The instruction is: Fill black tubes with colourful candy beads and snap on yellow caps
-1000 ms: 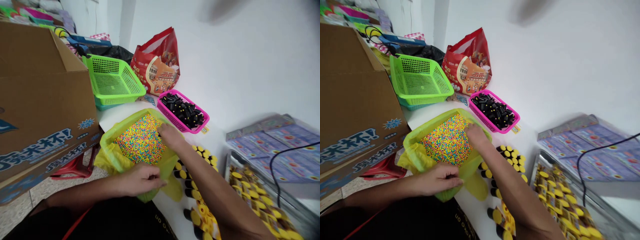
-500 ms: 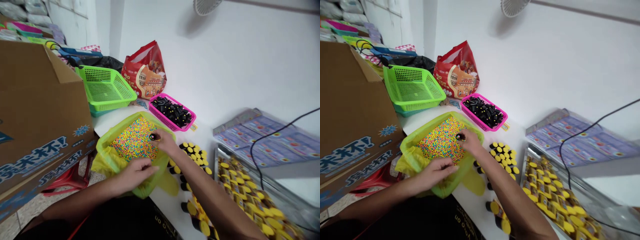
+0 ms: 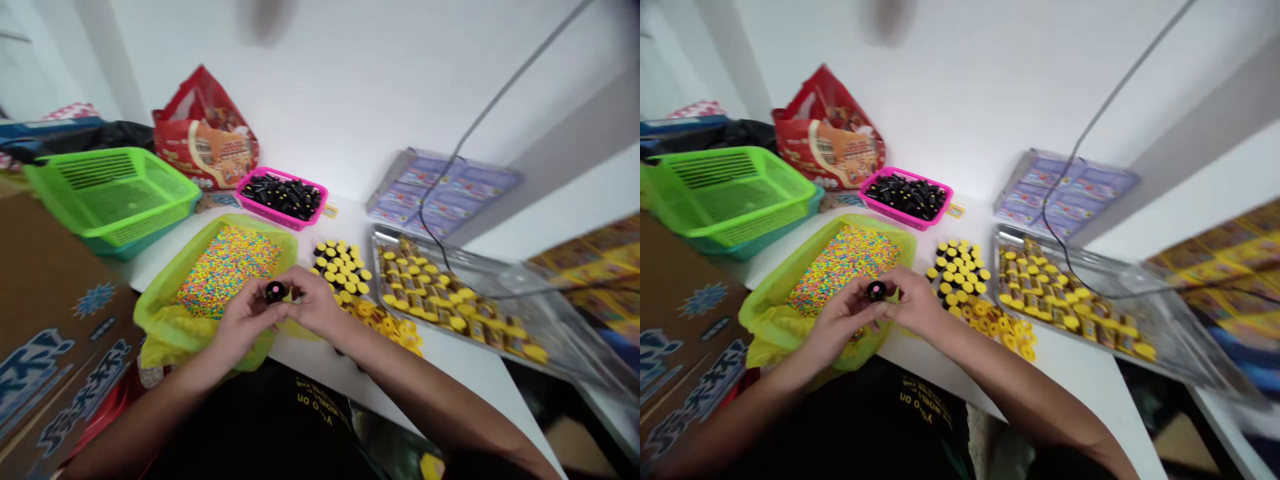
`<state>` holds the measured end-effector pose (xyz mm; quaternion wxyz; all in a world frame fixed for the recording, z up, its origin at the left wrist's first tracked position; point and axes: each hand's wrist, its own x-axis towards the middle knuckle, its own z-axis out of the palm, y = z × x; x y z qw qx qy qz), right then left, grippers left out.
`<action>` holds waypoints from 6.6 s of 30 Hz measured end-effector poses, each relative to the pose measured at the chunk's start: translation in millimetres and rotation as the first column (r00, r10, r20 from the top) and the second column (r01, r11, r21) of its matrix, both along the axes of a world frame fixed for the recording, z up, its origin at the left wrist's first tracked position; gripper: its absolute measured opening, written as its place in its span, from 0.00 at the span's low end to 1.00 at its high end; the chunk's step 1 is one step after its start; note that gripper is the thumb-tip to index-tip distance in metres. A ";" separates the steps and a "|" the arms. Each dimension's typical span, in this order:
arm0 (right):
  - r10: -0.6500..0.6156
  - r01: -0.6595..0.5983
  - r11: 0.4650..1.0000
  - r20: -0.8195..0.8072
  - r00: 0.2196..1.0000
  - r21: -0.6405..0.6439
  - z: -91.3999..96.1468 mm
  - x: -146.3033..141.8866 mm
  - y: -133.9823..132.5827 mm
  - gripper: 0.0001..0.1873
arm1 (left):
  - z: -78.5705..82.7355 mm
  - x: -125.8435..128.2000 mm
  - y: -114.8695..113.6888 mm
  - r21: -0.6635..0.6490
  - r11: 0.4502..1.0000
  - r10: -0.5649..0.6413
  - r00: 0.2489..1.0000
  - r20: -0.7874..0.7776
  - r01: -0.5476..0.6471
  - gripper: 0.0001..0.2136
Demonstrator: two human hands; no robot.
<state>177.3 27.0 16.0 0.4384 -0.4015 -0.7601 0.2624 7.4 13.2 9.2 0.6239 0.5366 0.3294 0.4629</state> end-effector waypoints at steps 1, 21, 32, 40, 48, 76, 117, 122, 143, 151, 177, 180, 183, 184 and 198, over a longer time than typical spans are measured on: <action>0.015 -0.014 0.999 0.025 1.000 -0.029 1.0 5.3 -8.8 0.16 | 0.9 2.5 -2.3 -0.070 0.996 -0.046 0.999 -0.008 0.046 0.13; -0.571 0.923 0.343 0.741 0.352 -0.174 -70.1 223.9 -105.6 0.13 | 3.5 49.4 -21.2 -0.059 0.998 -0.014 0.941 -0.339 -0.006 0.18; -0.702 0.937 0.334 0.636 0.321 -0.104 -59.5 220.2 -105.7 0.08 | -11.4 56.1 -23.4 -0.042 0.998 -0.056 0.962 -0.267 0.047 0.13; -0.509 0.492 0.860 -0.170 0.844 -0.131 -23.4 104.7 -91.2 0.10 | -16.0 57.2 -26.1 0.068 0.989 -0.104 0.951 -0.290 0.129 0.10; -0.205 0.190 0.977 -0.179 0.962 -0.097 -24.1 52.4 -80.7 0.08 | -12.9 46.8 -28.1 0.236 0.965 -0.005 0.912 -0.410 0.112 0.09; -0.241 0.251 0.968 -0.364 0.900 -0.020 -44.7 24.3 -82.1 0.12 | -29.4 43.9 -27.9 0.483 0.875 0.196 0.928 -0.317 -0.020 0.08; -0.510 0.105 0.850 -0.758 0.407 -0.516 -32.4 -21.8 -72.1 0.11 | -29.8 54.0 -41.4 0.231 0.970 0.098 0.992 -0.077 -0.078 0.15; -0.477 0.112 0.866 -0.738 0.478 -0.487 -38.1 -18.8 -67.2 0.12 | -29.3 57.4 -35.2 0.114 0.987 0.108 0.994 0.015 -0.109 0.13; -0.297 -0.266 0.822 -0.778 0.554 -0.504 -46.4 18.3 -66.1 0.22 | -13.2 45.3 -28.1 -0.142 0.990 0.004 0.999 0.035 0.001 0.18; -0.377 -0.139 0.843 -0.756 0.535 -0.519 -44.9 2.4 -75.2 0.11 | -7.9 42.9 -31.8 0.048 0.996 -0.074 0.992 -0.102 0.079 0.18; -0.513 -0.195 0.720 -0.701 0.496 -0.666 -94.1 43.1 -140.8 0.14 | -42.7 57.6 -53.2 -0.108 0.882 -0.457 0.779 -0.429 0.458 0.12; -0.549 -0.166 0.709 -0.684 0.480 -0.685 -96.5 42.8 -139.7 0.13 | -43.7 59.7 -51.0 -0.169 0.871 -0.488 0.777 -0.397 0.461 0.13; -0.575 -0.133 0.707 -0.674 0.464 -0.695 -94.6 39.4 -135.2 0.11 | -46.7 58.4 -49.2 -0.176 0.872 -0.488 0.792 -0.367 0.456 0.15; -0.575 -0.124 0.709 -0.671 0.469 -0.694 -93.4 38.2 -133.6 0.11 | -47.8 57.4 -48.8 -0.172 0.875 -0.483 0.800 -0.355 0.452 0.15; -0.533 0.236 0.774 -0.402 0.744 -0.588 -68.5 46.6 -117.7 0.13 | -62.8 63.8 -34.6 0.416 0.863 0.005 0.817 -0.576 0.288 0.08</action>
